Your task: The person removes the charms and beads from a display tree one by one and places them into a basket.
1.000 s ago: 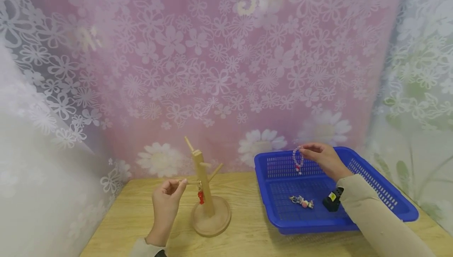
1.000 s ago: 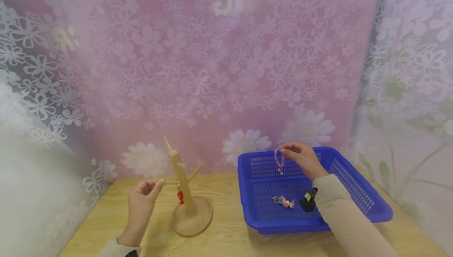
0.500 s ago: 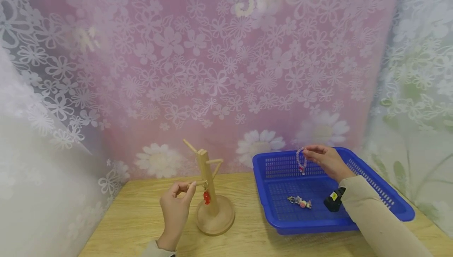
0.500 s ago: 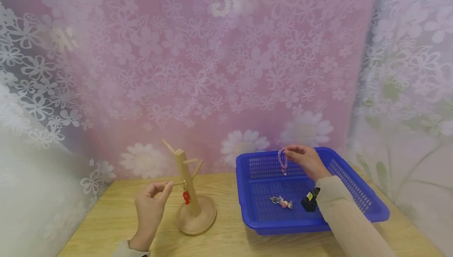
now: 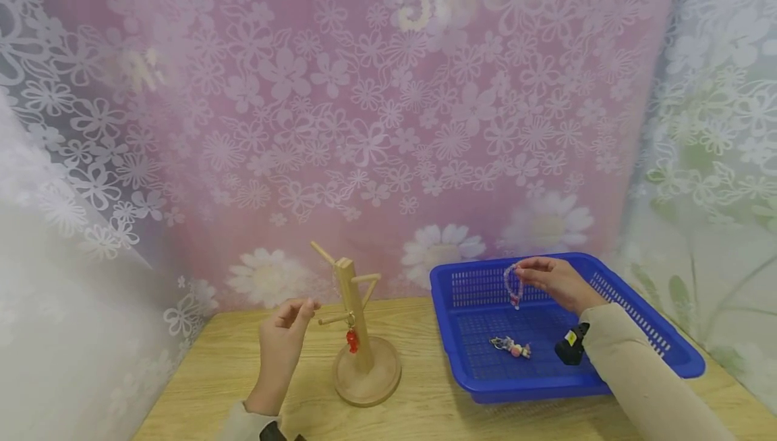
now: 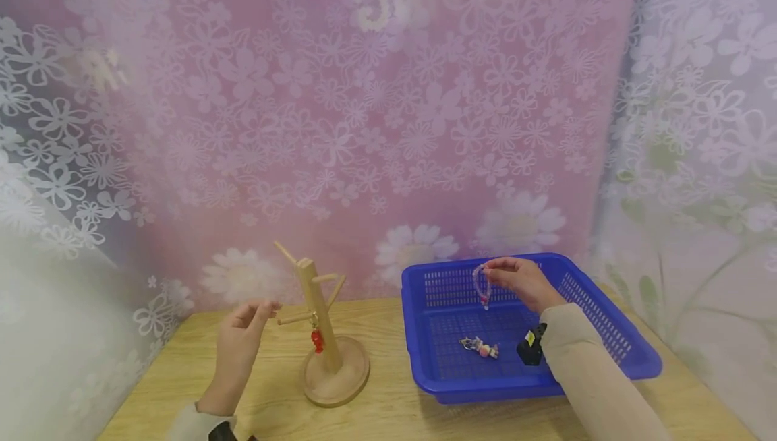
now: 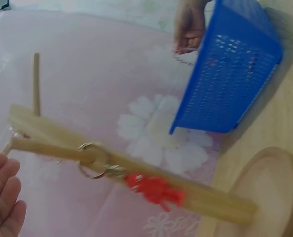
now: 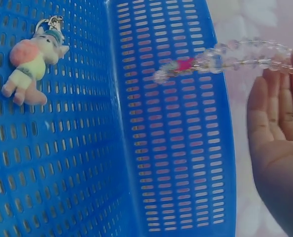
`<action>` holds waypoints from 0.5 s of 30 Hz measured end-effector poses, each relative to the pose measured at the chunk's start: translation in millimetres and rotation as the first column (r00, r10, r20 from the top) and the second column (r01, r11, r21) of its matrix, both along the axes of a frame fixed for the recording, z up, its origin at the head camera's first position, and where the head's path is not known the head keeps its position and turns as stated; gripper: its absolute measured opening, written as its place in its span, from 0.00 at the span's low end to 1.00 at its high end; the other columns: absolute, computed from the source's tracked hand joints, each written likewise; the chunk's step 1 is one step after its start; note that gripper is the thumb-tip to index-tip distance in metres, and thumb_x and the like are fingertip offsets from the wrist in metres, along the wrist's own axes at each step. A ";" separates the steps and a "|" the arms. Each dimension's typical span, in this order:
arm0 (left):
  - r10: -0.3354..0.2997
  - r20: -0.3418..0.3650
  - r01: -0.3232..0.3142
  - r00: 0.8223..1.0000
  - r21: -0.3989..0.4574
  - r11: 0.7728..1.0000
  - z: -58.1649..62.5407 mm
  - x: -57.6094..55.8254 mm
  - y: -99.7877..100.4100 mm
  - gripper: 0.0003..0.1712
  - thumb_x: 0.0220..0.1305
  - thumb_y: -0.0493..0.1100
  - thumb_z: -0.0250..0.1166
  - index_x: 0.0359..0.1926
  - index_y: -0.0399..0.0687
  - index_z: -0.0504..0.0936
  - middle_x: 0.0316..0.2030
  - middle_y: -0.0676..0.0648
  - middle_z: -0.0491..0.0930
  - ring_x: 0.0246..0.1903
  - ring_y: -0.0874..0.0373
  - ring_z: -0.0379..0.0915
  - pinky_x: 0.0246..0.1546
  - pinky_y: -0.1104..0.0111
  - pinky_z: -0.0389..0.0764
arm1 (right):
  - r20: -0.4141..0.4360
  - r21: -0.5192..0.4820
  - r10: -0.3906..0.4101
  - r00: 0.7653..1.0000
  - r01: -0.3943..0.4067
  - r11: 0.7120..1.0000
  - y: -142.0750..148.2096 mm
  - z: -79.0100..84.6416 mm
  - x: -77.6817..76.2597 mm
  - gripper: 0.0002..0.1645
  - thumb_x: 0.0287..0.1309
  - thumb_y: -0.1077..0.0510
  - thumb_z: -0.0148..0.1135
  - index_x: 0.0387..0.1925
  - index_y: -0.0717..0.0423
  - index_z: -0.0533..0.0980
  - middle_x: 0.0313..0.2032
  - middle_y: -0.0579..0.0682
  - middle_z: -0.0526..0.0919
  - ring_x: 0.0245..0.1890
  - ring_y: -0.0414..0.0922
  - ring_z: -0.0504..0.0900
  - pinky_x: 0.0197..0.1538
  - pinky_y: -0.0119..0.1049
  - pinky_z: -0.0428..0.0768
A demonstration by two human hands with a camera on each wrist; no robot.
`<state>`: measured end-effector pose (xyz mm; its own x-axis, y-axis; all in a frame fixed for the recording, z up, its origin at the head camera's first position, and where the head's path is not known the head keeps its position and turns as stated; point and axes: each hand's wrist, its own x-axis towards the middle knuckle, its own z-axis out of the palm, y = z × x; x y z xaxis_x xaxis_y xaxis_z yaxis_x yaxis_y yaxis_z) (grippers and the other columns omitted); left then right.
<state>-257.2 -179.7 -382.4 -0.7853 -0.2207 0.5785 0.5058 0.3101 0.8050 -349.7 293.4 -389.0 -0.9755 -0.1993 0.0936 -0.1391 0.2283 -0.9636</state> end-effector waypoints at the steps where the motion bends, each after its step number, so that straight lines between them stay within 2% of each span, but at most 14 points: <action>1: -0.018 0.020 0.018 1.000 0.007 1.000 4.2 -2.3 -3.1 0.07 0.63 0.39 0.63 0.33 0.39 0.84 0.31 0.49 0.85 0.32 0.65 0.77 0.38 0.76 0.77 | 0.009 0.008 0.010 1.000 -0.010 1.000 0.6 -1.1 -0.6 0.27 0.63 0.52 0.60 0.54 0.69 0.71 0.48 0.45 0.78 0.48 0.37 0.78 0.57 0.42 0.74; 5: -0.069 0.095 0.071 0.993 -0.012 0.997 18.9 -13.6 -13.6 0.13 0.64 0.45 0.63 0.38 0.38 0.84 0.36 0.46 0.85 0.34 0.64 0.78 0.40 0.75 0.77 | 0.042 0.016 0.034 0.999 -0.035 0.999 2.7 -5.9 -2.5 0.29 0.62 0.52 0.60 0.57 0.70 0.69 0.48 0.45 0.79 0.49 0.37 0.77 0.59 0.45 0.72; 10: -0.085 0.160 0.099 0.983 -0.082 0.992 29.4 -29.1 -23.5 0.16 0.64 0.49 0.63 0.43 0.40 0.83 0.39 0.49 0.85 0.36 0.66 0.78 0.44 0.72 0.77 | 0.051 0.024 0.031 0.998 -0.033 0.999 3.4 -12.0 -4.2 0.28 0.61 0.52 0.61 0.55 0.69 0.71 0.49 0.47 0.79 0.48 0.36 0.78 0.58 0.45 0.73; 15: -0.095 0.208 0.108 0.973 -0.052 0.993 37.9 -40.1 -31.5 0.20 0.63 0.51 0.63 0.47 0.39 0.82 0.42 0.49 0.84 0.38 0.65 0.77 0.52 0.63 0.73 | 0.063 0.052 0.049 0.997 -0.052 0.997 -0.1 -13.6 -4.0 0.27 0.61 0.53 0.62 0.55 0.67 0.72 0.53 0.56 0.76 0.48 0.36 0.77 0.59 0.46 0.72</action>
